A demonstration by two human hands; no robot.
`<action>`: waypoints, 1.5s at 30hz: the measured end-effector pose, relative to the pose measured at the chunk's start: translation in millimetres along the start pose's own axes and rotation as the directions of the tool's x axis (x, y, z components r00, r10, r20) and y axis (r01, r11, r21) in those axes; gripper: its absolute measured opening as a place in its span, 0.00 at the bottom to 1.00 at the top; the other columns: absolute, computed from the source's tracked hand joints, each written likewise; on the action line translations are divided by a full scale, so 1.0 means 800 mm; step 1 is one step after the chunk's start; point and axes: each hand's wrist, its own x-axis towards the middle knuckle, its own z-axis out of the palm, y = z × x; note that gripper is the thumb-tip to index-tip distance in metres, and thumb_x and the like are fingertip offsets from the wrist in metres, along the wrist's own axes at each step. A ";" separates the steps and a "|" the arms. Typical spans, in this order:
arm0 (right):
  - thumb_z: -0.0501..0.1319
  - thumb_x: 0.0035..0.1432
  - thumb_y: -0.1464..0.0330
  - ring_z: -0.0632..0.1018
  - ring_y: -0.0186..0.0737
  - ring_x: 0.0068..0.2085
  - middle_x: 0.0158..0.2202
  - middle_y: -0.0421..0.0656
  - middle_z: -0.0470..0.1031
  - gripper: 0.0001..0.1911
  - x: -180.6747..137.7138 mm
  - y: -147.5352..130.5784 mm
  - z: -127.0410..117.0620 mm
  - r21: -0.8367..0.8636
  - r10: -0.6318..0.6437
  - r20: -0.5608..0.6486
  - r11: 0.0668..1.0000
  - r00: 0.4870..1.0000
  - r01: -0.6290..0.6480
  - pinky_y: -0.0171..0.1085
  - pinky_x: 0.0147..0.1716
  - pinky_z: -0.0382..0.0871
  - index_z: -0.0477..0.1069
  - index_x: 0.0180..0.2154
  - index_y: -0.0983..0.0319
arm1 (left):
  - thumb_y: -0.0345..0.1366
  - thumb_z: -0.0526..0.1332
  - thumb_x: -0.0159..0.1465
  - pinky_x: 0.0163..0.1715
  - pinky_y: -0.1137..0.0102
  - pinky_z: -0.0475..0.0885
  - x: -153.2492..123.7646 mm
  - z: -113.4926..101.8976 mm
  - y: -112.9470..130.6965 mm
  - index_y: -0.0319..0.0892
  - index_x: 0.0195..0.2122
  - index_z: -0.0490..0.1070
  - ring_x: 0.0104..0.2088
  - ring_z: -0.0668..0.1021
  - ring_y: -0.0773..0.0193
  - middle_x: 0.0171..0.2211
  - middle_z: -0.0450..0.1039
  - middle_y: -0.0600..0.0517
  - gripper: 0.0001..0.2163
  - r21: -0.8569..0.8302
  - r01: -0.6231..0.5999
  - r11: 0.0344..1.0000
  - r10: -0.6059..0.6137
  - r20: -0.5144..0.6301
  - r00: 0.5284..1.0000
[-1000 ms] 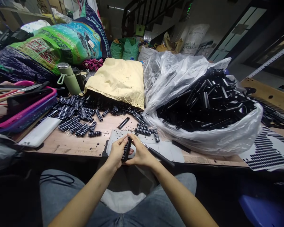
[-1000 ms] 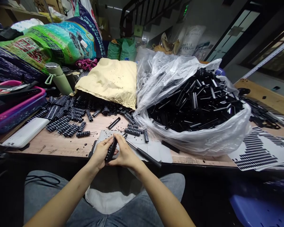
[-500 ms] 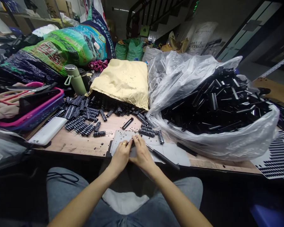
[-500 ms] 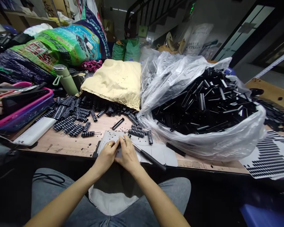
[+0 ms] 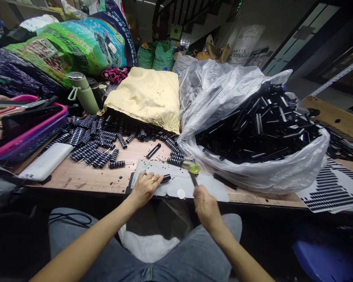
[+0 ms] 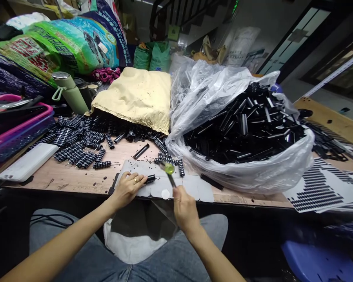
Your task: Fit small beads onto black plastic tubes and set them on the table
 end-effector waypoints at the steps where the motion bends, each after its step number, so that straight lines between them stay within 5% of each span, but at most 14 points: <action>1: 0.36 0.62 0.58 0.69 0.36 0.21 0.19 0.39 0.64 0.22 0.000 -0.001 0.004 -0.044 -0.004 0.046 0.999 0.999 0.006 0.32 0.22 0.56 0.58 0.26 0.60 | 0.25 0.48 0.61 0.42 0.59 0.62 -0.001 0.000 0.002 0.41 0.50 0.64 0.42 0.72 0.59 0.43 0.72 0.45 0.17 0.018 0.009 1.000 -0.009 0.002 1.000; 4: 0.38 0.62 0.57 0.69 0.36 0.21 0.18 0.39 0.64 0.21 0.002 -0.012 0.002 -0.084 -0.009 0.139 0.996 0.990 0.021 0.32 0.22 0.55 0.57 0.23 0.59 | 0.26 0.47 0.62 0.46 0.59 0.60 -0.002 0.005 0.016 0.41 0.52 0.63 0.45 0.71 0.59 0.47 0.70 0.45 0.18 0.071 0.040 0.997 -0.041 0.013 0.999; 10: 0.33 0.63 0.57 0.67 0.34 0.20 0.18 0.39 0.64 0.24 -0.003 -0.070 -0.012 0.153 -0.174 -0.038 0.972 0.984 0.178 0.32 0.22 0.56 0.58 0.26 0.60 | 0.44 0.47 0.61 0.57 0.57 0.49 0.005 0.030 0.063 0.27 0.57 0.53 0.59 0.55 0.52 0.57 0.56 0.36 0.28 0.077 0.130 0.989 -0.135 0.068 0.988; 13: 0.34 0.63 0.58 0.69 0.36 0.21 0.21 0.43 0.68 0.25 0.000 -0.082 0.017 0.029 -0.282 0.109 0.959 0.953 0.280 0.33 0.22 0.55 0.62 0.29 0.62 | 0.37 0.46 0.61 0.57 0.58 0.50 0.007 0.042 0.062 0.26 0.57 0.52 0.59 0.57 0.53 0.56 0.57 0.35 0.26 0.065 0.140 0.988 -0.144 0.074 0.987; 16: 0.37 0.63 0.59 0.68 0.36 0.20 0.20 0.42 0.69 0.22 0.006 -0.085 0.025 -0.054 -0.250 0.203 0.962 0.947 0.266 0.33 0.21 0.53 0.64 0.29 0.62 | 0.34 0.46 0.60 0.57 0.59 0.51 0.013 0.045 0.051 0.26 0.57 0.51 0.59 0.57 0.53 0.57 0.56 0.35 0.25 0.032 0.138 0.990 -0.140 0.072 0.988; 21: 0.36 0.63 0.58 0.66 0.32 0.18 0.18 0.38 0.65 0.22 0.007 -0.101 -0.024 0.155 -0.297 -0.030 0.942 0.954 0.298 0.31 0.19 0.54 0.59 0.26 0.60 | 0.44 0.46 0.60 0.58 0.57 0.48 0.026 0.040 0.043 0.26 0.58 0.50 0.60 0.54 0.50 0.57 0.55 0.35 0.29 -0.039 0.194 0.980 -0.190 0.098 0.977; 23: 0.35 0.63 0.58 0.67 0.32 0.19 0.19 0.39 0.66 0.23 0.008 -0.104 -0.026 0.155 -0.324 -0.032 0.933 0.945 0.325 0.31 0.20 0.56 0.60 0.27 0.60 | 0.44 0.46 0.60 0.58 0.56 0.48 0.029 0.041 0.043 0.27 0.58 0.50 0.60 0.54 0.51 0.57 0.55 0.35 0.29 -0.037 0.205 0.978 -0.201 0.099 0.975; 29: 0.37 0.64 0.59 0.74 0.40 0.26 0.25 0.46 0.74 0.23 0.023 -0.094 0.030 -0.169 -0.169 0.318 0.958 0.933 0.231 0.34 0.25 0.57 0.66 0.34 0.62 | 0.33 0.47 0.59 0.55 0.57 0.55 0.033 0.047 0.034 0.27 0.56 0.53 0.57 0.61 0.53 0.55 0.59 0.34 0.24 -0.003 0.143 0.990 -0.142 0.056 0.988; 36: 0.34 0.63 0.56 0.72 0.37 0.24 0.21 0.41 0.70 0.25 0.042 -0.061 0.010 -0.099 -0.154 0.113 0.981 0.982 0.165 0.33 0.24 0.56 0.62 0.27 0.60 | 0.24 0.46 0.60 0.38 0.61 0.69 0.043 0.009 0.050 0.33 0.44 0.66 0.38 0.72 0.56 0.35 0.70 0.41 0.15 -0.096 0.303 0.948 -0.299 0.053 0.953; 39: 0.36 0.63 0.56 0.72 0.37 0.23 0.20 0.41 0.70 0.24 0.050 -0.033 0.018 -0.230 -0.108 0.083 0.965 0.991 0.125 0.33 0.23 0.53 0.62 0.27 0.60 | 0.28 0.49 0.61 0.35 0.63 0.69 0.023 -0.012 0.072 0.37 0.47 0.64 0.37 0.71 0.58 0.36 0.69 0.44 0.14 -0.186 0.227 0.956 -0.223 0.042 0.974; 42: 0.39 0.63 0.55 0.71 0.37 0.23 0.22 0.41 0.70 0.22 0.053 -0.008 0.036 -0.368 -0.087 0.061 0.924 0.994 0.104 0.33 0.22 0.51 0.62 0.27 0.60 | 0.36 0.51 0.62 0.38 0.63 0.69 0.003 -0.036 0.034 0.38 0.50 0.62 0.40 0.70 0.58 0.40 0.68 0.43 0.16 -0.246 0.254 0.935 -0.266 -0.013 0.964; 44: 0.41 0.62 0.54 0.71 0.38 0.26 0.25 0.41 0.70 0.22 0.052 0.001 0.045 -0.406 -0.122 0.029 0.905 0.992 0.123 0.33 0.23 0.52 0.62 0.26 0.60 | 0.35 0.46 0.63 0.37 0.61 0.68 -0.004 -0.054 -0.036 0.35 0.48 0.64 0.40 0.70 0.55 0.38 0.69 0.40 0.16 -0.151 0.461 0.874 -0.476 -0.080 0.876; 45: 0.42 0.61 0.54 0.71 0.38 0.28 0.26 0.42 0.70 0.22 0.053 0.003 0.048 -0.408 -0.151 0.008 0.902 0.989 0.141 0.33 0.24 0.53 0.62 0.26 0.60 | 0.35 0.45 0.63 0.38 0.60 0.67 -0.007 -0.063 -0.080 0.33 0.48 0.65 0.41 0.70 0.53 0.39 0.68 0.38 0.17 -0.071 0.607 0.792 -0.611 -0.109 0.784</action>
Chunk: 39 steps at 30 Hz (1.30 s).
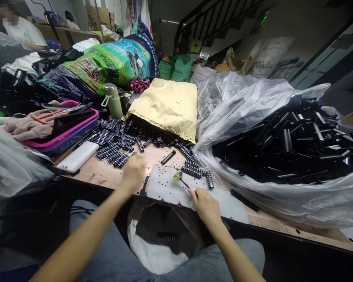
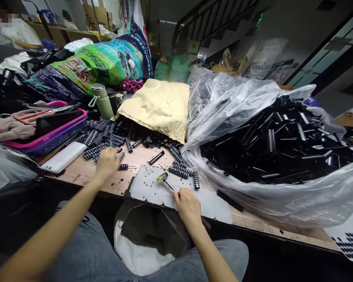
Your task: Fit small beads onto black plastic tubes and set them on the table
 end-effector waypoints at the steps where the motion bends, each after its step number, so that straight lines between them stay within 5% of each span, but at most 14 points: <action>1: 0.43 0.61 0.54 0.71 0.39 0.30 0.27 0.43 0.69 0.21 0.002 0.000 0.001 0.008 -0.022 -0.033 1.000 0.999 0.022 0.34 0.26 0.55 0.63 0.26 0.61 | 0.36 0.46 0.63 0.39 0.59 0.66 0.027 -0.008 -0.037 0.32 0.47 0.65 0.42 0.69 0.51 0.41 0.67 0.36 0.17 0.102 0.139 0.985 -0.136 -0.036 0.990; 3: 0.44 0.61 0.56 0.70 0.39 0.33 0.29 0.43 0.69 0.20 0.011 -0.006 -0.003 0.043 -0.060 -0.087 0.997 0.994 0.064 0.34 0.30 0.57 0.64 0.28 0.61 | 0.37 0.49 0.60 0.41 0.58 0.64 0.073 -0.021 -0.104 0.31 0.44 0.68 0.44 0.68 0.47 0.42 0.67 0.34 0.17 0.268 0.282 0.921 -0.292 -0.004 0.957; 6: 0.44 0.63 0.62 0.68 0.39 0.37 0.33 0.45 0.70 0.16 0.045 -0.029 -0.014 0.070 -0.149 -0.100 0.985 0.984 0.156 0.35 0.36 0.59 0.65 0.33 0.63 | 0.40 0.53 0.57 0.45 0.60 0.61 0.112 -0.027 -0.167 0.33 0.38 0.72 0.44 0.69 0.47 0.37 0.70 0.37 0.16 0.377 0.230 0.897 -0.327 0.218 0.920; 12: 0.47 0.59 0.75 0.67 0.41 0.45 0.41 0.47 0.71 0.12 0.152 -0.093 -0.014 0.030 -0.395 0.046 0.919 0.917 0.394 0.36 0.41 0.57 0.67 0.40 0.63 | 0.42 0.55 0.53 0.40 0.63 0.64 0.122 -0.019 -0.184 0.36 0.28 0.73 0.39 0.72 0.48 0.31 0.73 0.39 0.14 0.395 0.185 0.900 -0.334 0.349 0.875; 16: 0.48 0.58 0.77 0.69 0.42 0.43 0.36 0.51 0.73 0.13 0.193 -0.101 -0.015 0.030 -0.428 0.116 0.904 0.896 0.427 0.39 0.44 0.55 0.70 0.36 0.67 | 0.39 0.58 0.51 0.37 0.62 0.65 0.119 -0.024 -0.182 0.33 0.33 0.71 0.41 0.72 0.45 0.36 0.71 0.34 0.14 0.427 0.221 0.877 -0.377 0.324 0.868; 20: 0.49 0.60 0.71 0.70 0.40 0.43 0.41 0.48 0.72 0.14 0.188 -0.084 -0.040 0.081 -0.470 0.154 0.882 0.869 0.463 0.37 0.43 0.56 0.68 0.45 0.63 | 0.38 0.49 0.59 0.39 0.58 0.64 0.103 -0.036 -0.156 0.30 0.45 0.64 0.44 0.69 0.44 0.42 0.68 0.33 0.18 0.364 0.220 0.905 -0.300 0.178 0.937; 23: 0.54 0.58 0.65 0.72 0.35 0.36 0.37 0.42 0.74 0.12 0.172 -0.073 -0.064 0.168 -0.536 0.263 0.844 0.803 0.509 0.31 0.33 0.59 0.71 0.42 0.58 | 0.38 0.46 0.62 0.38 0.60 0.65 0.083 -0.041 -0.100 0.32 0.51 0.58 0.42 0.71 0.50 0.43 0.67 0.36 0.19 0.063 0.164 0.984 -0.170 0.094 0.981; 26: 0.63 0.48 0.61 0.71 0.31 0.27 0.25 0.36 0.74 0.09 0.158 -0.071 -0.083 0.282 -0.612 0.398 0.791 0.683 0.544 0.28 0.25 0.58 0.75 0.30 0.59 | 0.42 0.46 0.63 0.31 0.65 0.68 0.055 -0.036 -0.025 0.37 0.48 0.61 0.36 0.73 0.56 0.38 0.70 0.42 0.18 -0.386 0.169 0.907 -0.044 0.313 0.949; 28: 0.63 0.47 0.61 0.70 0.30 0.25 0.23 0.36 0.73 0.10 0.150 -0.072 -0.091 0.359 -0.657 0.437 0.753 0.614 0.551 0.28 0.24 0.59 0.74 0.29 0.61 | 0.42 0.55 0.58 0.31 0.67 0.68 0.035 -0.026 0.019 0.39 0.40 0.68 0.34 0.73 0.58 0.33 0.72 0.47 0.14 -0.593 0.158 0.790 0.174 0.464 0.869; 30: 0.63 0.46 0.62 0.72 0.33 0.29 0.28 0.39 0.74 0.13 0.137 -0.073 -0.097 0.365 -0.664 0.345 0.746 0.663 0.557 0.31 0.30 0.62 0.73 0.36 0.61 | 0.41 0.61 0.52 0.28 0.70 0.67 0.017 -0.013 0.048 0.39 0.32 0.70 0.30 0.73 0.62 0.27 0.71 0.51 0.11 -0.697 0.237 0.677 0.274 0.537 0.798; 33: 0.65 0.43 0.59 0.69 0.46 0.46 0.46 0.49 0.69 0.35 0.108 -0.074 -0.096 0.239 -0.522 -0.001 0.828 0.853 0.507 0.42 0.45 0.60 0.60 0.53 0.62 | 0.41 0.62 0.50 0.17 0.75 0.60 -0.001 0.007 0.067 0.38 0.26 0.67 0.17 0.66 0.70 0.16 0.64 0.57 0.10 -0.701 0.479 0.528 0.061 0.594 0.802; 36: 0.65 0.38 0.55 0.58 0.53 0.56 0.57 0.56 0.55 0.51 0.079 -0.076 -0.084 0.178 -0.426 -0.155 0.875 0.891 0.449 0.49 0.53 0.50 0.46 0.59 0.66 | 0.42 0.64 0.48 0.11 0.78 0.51 -0.010 0.018 0.074 0.39 0.23 0.64 0.11 0.58 0.75 0.11 0.57 0.60 0.13 -0.704 0.603 0.375 -0.092 0.619 0.780; 39: 0.65 0.38 0.61 0.58 0.54 0.56 0.57 0.57 0.54 0.49 0.063 -0.076 -0.069 0.188 -0.357 -0.154 0.905 0.922 0.382 0.49 0.54 0.50 0.47 0.59 0.68 | 0.43 0.65 0.47 0.10 0.79 0.51 -0.015 0.021 0.084 0.38 0.26 0.66 0.11 0.58 0.77 0.13 0.59 0.60 0.14 -0.755 0.586 0.293 -0.046 0.601 0.798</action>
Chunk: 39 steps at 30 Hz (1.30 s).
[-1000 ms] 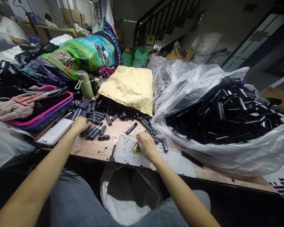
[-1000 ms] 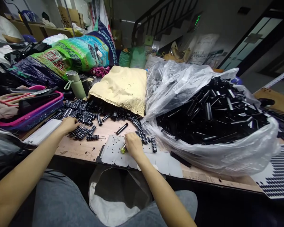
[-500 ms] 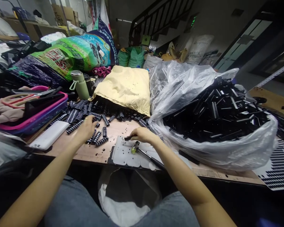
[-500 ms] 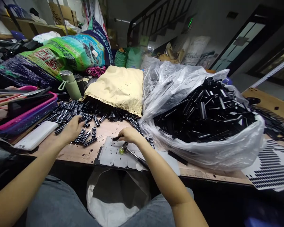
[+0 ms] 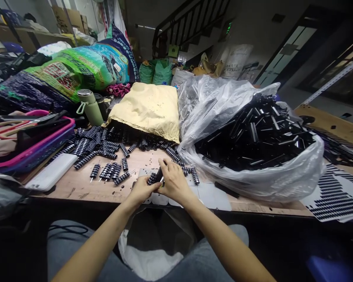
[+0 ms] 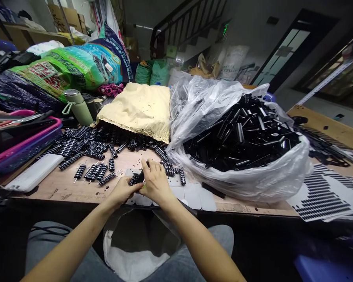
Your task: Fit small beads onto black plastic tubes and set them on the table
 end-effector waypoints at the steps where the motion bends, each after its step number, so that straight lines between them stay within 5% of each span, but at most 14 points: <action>1: 0.65 0.38 0.63 0.58 0.54 0.55 0.56 0.57 0.54 0.48 -0.004 0.001 0.002 0.023 0.038 -0.005 0.999 0.999 -0.038 0.49 0.54 0.51 0.47 0.59 0.68 | 0.44 0.64 0.48 0.10 0.79 0.51 -0.001 0.003 0.001 0.38 0.30 0.67 0.11 0.58 0.77 0.15 0.60 0.60 0.15 -0.043 -0.016 0.999 0.017 0.006 1.000; 4: 0.64 0.36 0.65 0.56 0.52 0.57 0.57 0.55 0.51 0.50 -0.019 0.009 0.003 0.191 0.091 0.010 0.977 0.996 -0.091 0.46 0.55 0.53 0.44 0.59 0.67 | 0.48 0.59 0.52 0.09 0.80 0.53 -0.004 0.007 0.008 0.40 0.41 0.66 0.12 0.60 0.76 0.19 0.62 0.59 0.20 -0.222 -0.025 0.975 0.026 0.003 1.000; 10: 0.65 0.37 0.68 0.47 0.48 0.62 0.61 0.53 0.40 0.54 -0.052 0.009 0.000 0.527 -0.005 0.012 0.850 1.000 -0.002 0.44 0.57 0.53 0.35 0.60 0.63 | 0.46 0.57 0.56 0.08 0.81 0.49 -0.009 0.015 0.012 0.43 0.50 0.62 0.10 0.57 0.77 0.15 0.57 0.62 0.22 -0.379 0.050 0.924 -0.036 0.045 0.998; 17: 0.70 0.34 0.65 0.50 0.49 0.61 0.59 0.52 0.47 0.55 -0.052 0.005 0.020 0.623 -0.173 -0.115 0.754 0.978 0.206 0.47 0.59 0.47 0.39 0.59 0.61 | 0.41 0.58 0.55 0.15 0.74 0.67 -0.018 0.035 0.013 0.37 0.37 0.68 0.16 0.72 0.67 0.20 0.67 0.55 0.14 -0.489 0.049 0.871 -0.073 -0.031 0.997; 26: 0.67 0.30 0.71 0.61 0.45 0.56 0.55 0.49 0.54 0.53 -0.050 -0.008 0.053 0.690 -0.014 -0.047 0.723 0.999 0.043 0.42 0.56 0.56 0.42 0.57 0.60 | 0.39 0.55 0.58 0.16 0.74 0.67 -0.018 0.022 0.013 0.36 0.35 0.67 0.15 0.71 0.69 0.19 0.67 0.53 0.11 -0.415 0.196 0.888 -0.228 -0.030 0.973; 28: 0.68 0.29 0.70 0.61 0.46 0.55 0.54 0.50 0.56 0.53 -0.045 -0.014 0.066 0.640 0.011 -0.050 0.768 0.999 0.024 0.42 0.55 0.57 0.43 0.57 0.62 | 0.40 0.55 0.58 0.21 0.72 0.70 -0.017 0.014 0.001 0.37 0.38 0.68 0.19 0.72 0.68 0.23 0.69 0.51 0.12 -0.312 0.133 0.941 -0.166 -0.080 0.983; 30: 0.67 0.29 0.69 0.60 0.48 0.56 0.54 0.52 0.56 0.52 -0.039 -0.021 0.080 0.551 0.034 -0.083 0.834 0.996 0.017 0.44 0.55 0.57 0.45 0.57 0.64 | 0.40 0.57 0.57 0.32 0.68 0.72 -0.018 0.007 -0.015 0.39 0.43 0.69 0.27 0.74 0.66 0.31 0.70 0.49 0.15 -0.037 -0.062 0.997 0.055 -0.177 0.983; 32: 0.65 0.34 0.69 0.59 0.49 0.57 0.54 0.54 0.57 0.49 -0.035 -0.024 0.092 0.439 0.044 -0.129 0.898 0.991 0.017 0.47 0.56 0.54 0.45 0.57 0.66 | 0.37 0.59 0.56 0.41 0.63 0.69 -0.019 0.001 -0.035 0.41 0.49 0.66 0.37 0.73 0.61 0.37 0.68 0.47 0.19 0.363 -0.261 0.895 0.347 -0.195 0.917; 34: 0.63 0.39 0.70 0.59 0.49 0.57 0.55 0.55 0.57 0.45 -0.038 -0.021 0.097 0.318 0.045 -0.152 0.948 0.987 0.006 0.48 0.56 0.53 0.45 0.57 0.67 | 0.32 0.57 0.57 0.44 0.59 0.67 -0.020 -0.005 -0.055 0.40 0.51 0.64 0.41 0.71 0.58 0.39 0.67 0.45 0.20 0.668 -0.333 0.666 0.521 -0.096 0.848; 37: 0.62 0.46 0.66 0.62 0.51 0.54 0.53 0.55 0.60 0.35 -0.063 0.004 0.089 0.087 0.149 -0.151 0.987 0.977 -0.138 0.49 0.50 0.60 0.52 0.55 0.66 | 0.27 0.51 0.60 0.42 0.59 0.69 -0.018 -0.020 -0.075 0.38 0.52 0.63 0.42 0.71 0.56 0.40 0.67 0.42 0.18 0.850 -0.363 0.382 0.590 0.078 0.804; 39: 0.59 0.51 0.63 0.68 0.51 0.48 0.45 0.53 0.67 0.18 -0.087 0.031 0.074 -0.098 0.273 -0.145 0.952 0.951 -0.288 0.47 0.43 0.64 0.64 0.44 0.64 | 0.26 0.49 0.60 0.42 0.61 0.69 -0.014 -0.029 -0.080 0.38 0.52 0.62 0.42 0.70 0.57 0.40 0.67 0.42 0.18 0.873 -0.420 0.246 0.616 0.194 0.764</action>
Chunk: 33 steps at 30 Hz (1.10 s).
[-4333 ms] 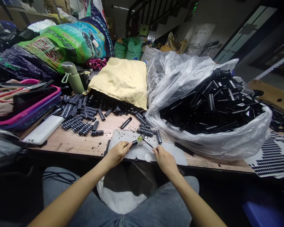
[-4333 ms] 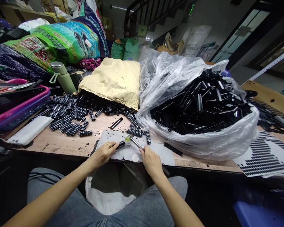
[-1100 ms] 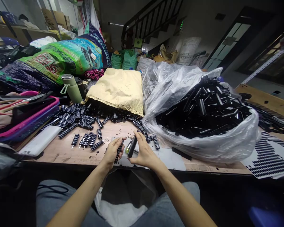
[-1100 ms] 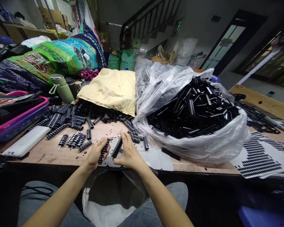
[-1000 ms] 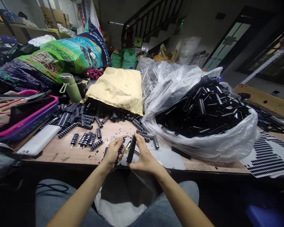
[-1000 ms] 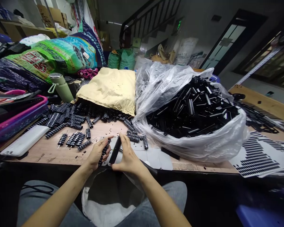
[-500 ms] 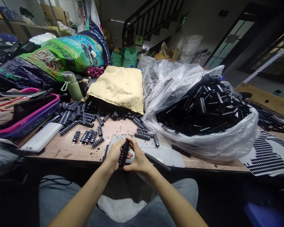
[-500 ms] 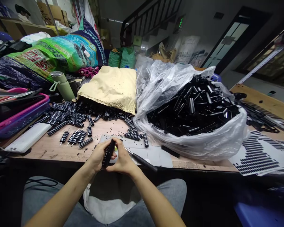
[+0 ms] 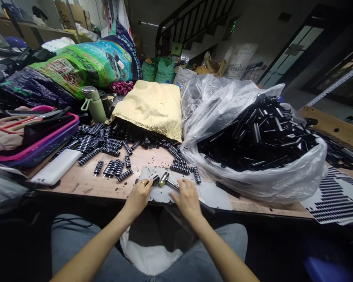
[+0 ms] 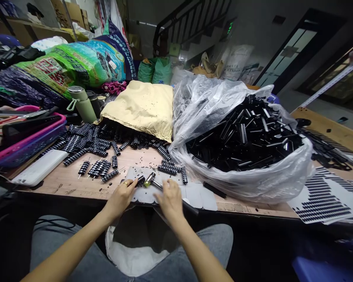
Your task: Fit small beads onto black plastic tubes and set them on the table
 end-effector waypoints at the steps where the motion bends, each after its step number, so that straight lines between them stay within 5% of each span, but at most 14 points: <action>1: 0.57 0.54 0.63 0.70 0.49 0.43 0.39 0.51 0.70 0.10 -0.006 0.017 -0.009 -0.072 0.031 0.042 0.997 0.999 -0.028 0.44 0.39 0.65 0.67 0.36 0.63 | 0.25 0.48 0.60 0.41 0.62 0.69 0.001 0.000 -0.004 0.37 0.52 0.62 0.42 0.70 0.58 0.40 0.67 0.42 0.18 0.021 -0.069 0.997 0.069 0.004 0.998; 3: 0.50 0.59 0.62 0.72 0.42 0.33 0.29 0.46 0.70 0.13 -0.013 0.042 -0.032 -0.104 0.098 0.127 0.991 0.987 -0.085 0.38 0.31 0.64 0.66 0.28 0.62 | 0.22 0.47 0.60 0.41 0.65 0.69 0.007 0.003 -0.005 0.35 0.52 0.62 0.43 0.70 0.59 0.40 0.68 0.41 0.19 0.049 -0.206 0.977 0.206 0.016 0.978; 6: 0.42 0.62 0.58 0.69 0.35 0.24 0.21 0.41 0.66 0.20 -0.015 0.048 -0.077 0.106 0.237 0.189 0.960 0.953 -0.260 0.33 0.24 0.59 0.63 0.26 0.61 | 0.21 0.46 0.60 0.39 0.64 0.67 0.020 0.008 0.007 0.35 0.50 0.63 0.41 0.71 0.60 0.39 0.69 0.42 0.18 0.109 -0.320 0.941 0.316 0.054 0.947; 11: 0.39 0.57 0.47 0.61 0.29 0.16 0.18 0.36 0.60 0.28 -0.018 0.014 -0.136 0.585 0.200 0.527 0.620 0.826 -0.524 0.30 0.15 0.53 0.62 0.25 0.62 | 0.24 0.49 0.60 0.42 0.58 0.61 0.031 0.009 0.027 0.38 0.49 0.64 0.39 0.72 0.60 0.38 0.71 0.46 0.16 0.240 -0.280 0.929 0.266 0.089 0.960; 13: 0.41 0.57 0.48 0.61 0.29 0.16 0.18 0.36 0.59 0.26 -0.024 0.011 -0.129 0.610 0.227 0.461 0.621 0.858 -0.493 0.30 0.16 0.53 0.60 0.25 0.61 | 0.24 0.49 0.60 0.44 0.58 0.59 0.030 0.007 0.028 0.39 0.48 0.64 0.39 0.72 0.61 0.39 0.72 0.46 0.16 0.261 -0.273 0.926 0.259 0.086 0.962; 15: 0.42 0.58 0.50 0.64 0.31 0.19 0.18 0.37 0.60 0.24 -0.030 0.014 -0.108 0.524 0.263 0.346 0.742 0.900 -0.418 0.31 0.20 0.56 0.58 0.23 0.60 | 0.24 0.50 0.61 0.44 0.58 0.59 0.027 0.007 0.027 0.40 0.48 0.65 0.40 0.71 0.61 0.40 0.72 0.47 0.16 0.274 -0.253 0.928 0.242 0.076 0.967; 19: 0.42 0.60 0.54 0.67 0.35 0.23 0.18 0.39 0.63 0.22 -0.028 0.014 -0.084 0.279 0.226 0.403 0.892 0.887 -0.355 0.33 0.23 0.57 0.58 0.22 0.60 | 0.26 0.48 0.62 0.47 0.58 0.59 0.020 0.017 0.038 0.39 0.50 0.63 0.44 0.71 0.59 0.44 0.71 0.45 0.16 0.308 -0.213 0.927 0.194 0.091 0.977; 25: 0.38 0.62 0.56 0.64 0.32 0.19 0.18 0.37 0.61 0.20 -0.012 -0.035 -0.111 0.511 0.075 0.162 0.847 0.984 -0.148 0.32 0.20 0.56 0.55 0.24 0.59 | 0.47 0.48 0.61 0.56 0.57 0.50 0.010 0.038 0.073 0.29 0.57 0.53 0.60 0.54 0.51 0.58 0.53 0.36 0.29 0.244 -0.175 0.954 0.132 0.181 0.975; 29: 0.40 0.62 0.57 0.63 0.32 0.19 0.18 0.37 0.60 0.19 -0.013 -0.057 -0.105 0.523 -0.122 0.153 0.852 0.981 0.025 0.31 0.19 0.54 0.55 0.25 0.59 | 0.43 0.46 0.61 0.56 0.56 0.50 0.018 0.041 0.068 0.28 0.58 0.51 0.60 0.54 0.51 0.57 0.55 0.35 0.28 0.173 -0.147 0.974 0.108 0.216 0.970; 33: 0.40 0.63 0.59 0.64 0.32 0.19 0.18 0.37 0.62 0.18 -0.009 -0.060 -0.115 0.534 -0.063 0.117 0.845 0.991 -0.009 0.31 0.19 0.55 0.55 0.25 0.59 | 0.44 0.47 0.60 0.57 0.55 0.49 0.032 0.041 0.058 0.27 0.58 0.49 0.60 0.54 0.50 0.57 0.54 0.34 0.30 0.131 -0.107 0.986 0.077 0.217 0.973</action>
